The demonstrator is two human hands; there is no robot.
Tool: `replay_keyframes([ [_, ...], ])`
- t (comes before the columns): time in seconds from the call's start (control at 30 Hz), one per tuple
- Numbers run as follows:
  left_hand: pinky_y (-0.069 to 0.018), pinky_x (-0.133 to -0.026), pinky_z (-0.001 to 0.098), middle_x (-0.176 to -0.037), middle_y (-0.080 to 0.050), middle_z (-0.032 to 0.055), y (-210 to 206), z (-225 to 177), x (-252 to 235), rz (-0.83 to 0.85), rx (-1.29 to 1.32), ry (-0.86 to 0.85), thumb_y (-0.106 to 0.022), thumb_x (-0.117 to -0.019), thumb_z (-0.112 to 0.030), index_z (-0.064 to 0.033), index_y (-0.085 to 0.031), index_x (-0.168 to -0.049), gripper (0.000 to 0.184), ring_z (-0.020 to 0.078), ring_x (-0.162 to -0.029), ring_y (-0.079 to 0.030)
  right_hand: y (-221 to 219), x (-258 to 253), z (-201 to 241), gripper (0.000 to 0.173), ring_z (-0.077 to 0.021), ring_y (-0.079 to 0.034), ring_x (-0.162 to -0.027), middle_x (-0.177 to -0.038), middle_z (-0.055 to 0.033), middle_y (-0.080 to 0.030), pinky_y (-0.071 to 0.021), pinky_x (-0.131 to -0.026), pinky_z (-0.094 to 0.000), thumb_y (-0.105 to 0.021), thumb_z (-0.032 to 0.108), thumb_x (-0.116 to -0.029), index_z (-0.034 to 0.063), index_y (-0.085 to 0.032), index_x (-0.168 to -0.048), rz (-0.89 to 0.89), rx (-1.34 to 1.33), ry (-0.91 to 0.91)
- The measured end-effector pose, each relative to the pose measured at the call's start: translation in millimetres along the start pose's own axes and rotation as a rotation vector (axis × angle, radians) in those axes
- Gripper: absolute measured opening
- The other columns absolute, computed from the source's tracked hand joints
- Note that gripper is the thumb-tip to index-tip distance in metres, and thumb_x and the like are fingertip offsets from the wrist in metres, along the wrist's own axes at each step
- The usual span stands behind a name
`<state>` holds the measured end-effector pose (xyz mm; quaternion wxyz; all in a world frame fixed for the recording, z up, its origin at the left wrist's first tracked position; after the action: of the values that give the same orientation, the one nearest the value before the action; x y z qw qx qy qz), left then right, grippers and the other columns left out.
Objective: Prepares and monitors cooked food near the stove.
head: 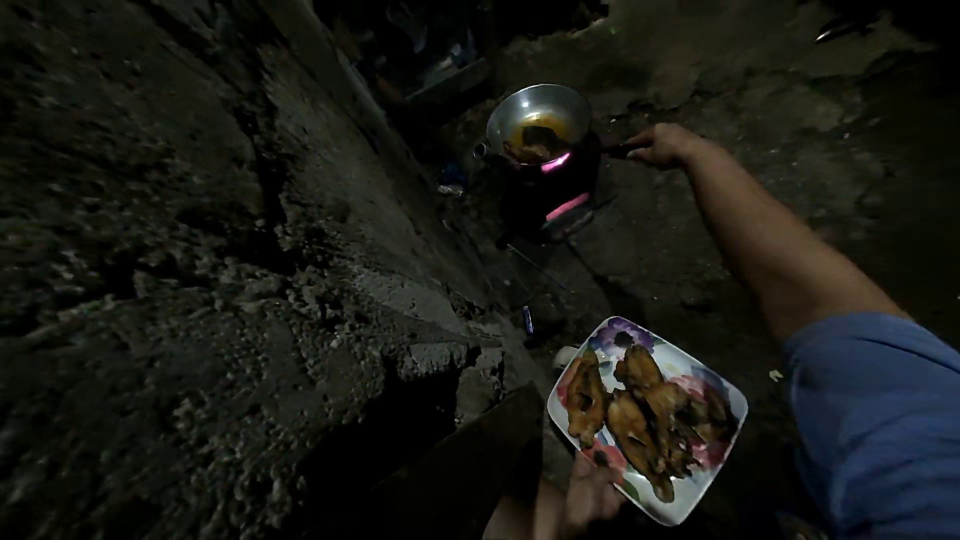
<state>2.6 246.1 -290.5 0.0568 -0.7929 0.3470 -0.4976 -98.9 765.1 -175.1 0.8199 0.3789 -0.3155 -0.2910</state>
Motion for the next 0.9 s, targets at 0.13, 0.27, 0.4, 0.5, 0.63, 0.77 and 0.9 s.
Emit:
replay_keyframes([
  [0.13,-0.0601,-0.073,0.0265,-0.088,-0.067,-0.0002,-1,4,2,-0.005,0.098,0.004,-0.041,-0.0939,0.017,-0.0066,-0.047,-0.114,0.031,0.007,-0.077,-0.069,-14,-4,2,0.039,-0.0479,-0.06,-0.119,-0.132,-0.0305,-0.061,-0.0435,-0.102,-0.0644,-0.051,0.023,-0.1101,0.0046,-0.058,-0.144,0.023,-0.082,-0.007],
  [0.27,-0.0605,-0.073,0.0275,-0.089,-0.068,-0.0008,3,7,2,0.003,0.106,0.003,-0.04,-0.0944,0.016,-0.0082,-0.046,-0.115,0.033,0.0075,-0.078,-0.069,-41,-27,-2,0.039,-0.0456,-0.064,-0.11,-0.125,-0.0296,-0.064,-0.0468,-0.098,-0.0631,-0.051,0.024,-0.1101,0.0027,-0.06,-0.141,-0.001,-0.159,0.008],
  [0.4,-0.0602,-0.071,0.0254,-0.088,-0.068,-0.0017,5,3,3,-0.002,0.076,0.002,-0.041,-0.094,0.016,-0.0081,-0.046,-0.115,0.032,0.0063,-0.076,-0.069,-54,-18,7,0.04,-0.0387,-0.064,-0.103,-0.125,-0.0275,-0.063,-0.0486,-0.093,-0.0559,-0.047,0.025,-0.1116,0.0025,-0.057,-0.143,0.043,-0.274,-0.031],
  [0.5,-0.0599,-0.07,0.0252,-0.088,-0.066,-0.0017,6,1,6,-0.029,0.052,0.021,-0.041,-0.0943,0.016,-0.0074,-0.046,-0.115,0.032,0.0058,-0.075,-0.068,-57,-9,12,0.04,-0.0354,-0.062,-0.097,-0.124,-0.0271,-0.062,-0.0489,-0.089,-0.0523,-0.046,0.024,-0.112,0.0021,-0.056,-0.144,0.058,-0.323,-0.059],
  [0.63,-0.0599,-0.072,0.0256,-0.09,-0.067,0.0,10,2,1,0.007,0.033,0.004,-0.044,-0.0925,0.016,-0.0055,-0.047,-0.116,0.032,0.0064,-0.078,-0.069,-64,-5,9,0.04,-0.0355,-0.061,-0.107,-0.13,-0.0272,-0.06,-0.0476,-0.094,-0.0517,-0.047,0.024,-0.1117,0.0019,-0.056,-0.144,0.054,-0.428,-0.1],
  [0.77,-0.0584,-0.07,0.022,-0.088,-0.068,-0.0015,9,-1,1,0.021,-0.002,0.005,-0.045,-0.0919,0.016,-0.0063,-0.047,-0.118,0.035,0.0038,-0.076,-0.068,-72,-13,3,0.04,-0.0314,-0.062,-0.104,-0.129,-0.0242,-0.062,-0.0492,-0.093,-0.0484,-0.049,0.026,-0.1112,0.0021,-0.056,-0.143,0.042,-0.527,-0.129],
  [0.9,-0.0587,-0.071,0.0214,-0.089,-0.069,-0.002,9,-2,-2,0.065,0.009,-0.017,-0.044,-0.0906,0.018,-0.0063,-0.049,-0.117,0.036,0.0033,-0.076,-0.068,-75,-11,13,0.037,-0.0192,-0.055,-0.086,-0.114,-0.017,-0.063,-0.0477,-0.08,-0.0383,-0.047,0.026,-0.1118,0.0035,-0.058,-0.139,0.043,-0.581,-0.152],
])
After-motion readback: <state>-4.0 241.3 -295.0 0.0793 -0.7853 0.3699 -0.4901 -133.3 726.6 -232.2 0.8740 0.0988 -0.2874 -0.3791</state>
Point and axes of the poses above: each hand's wrist, its own x-axis away from the middle knuckle, its own y-axis out of the back of the hand, z = x × y, the point moved 8 cm from there along -x, towards the middle knuckle
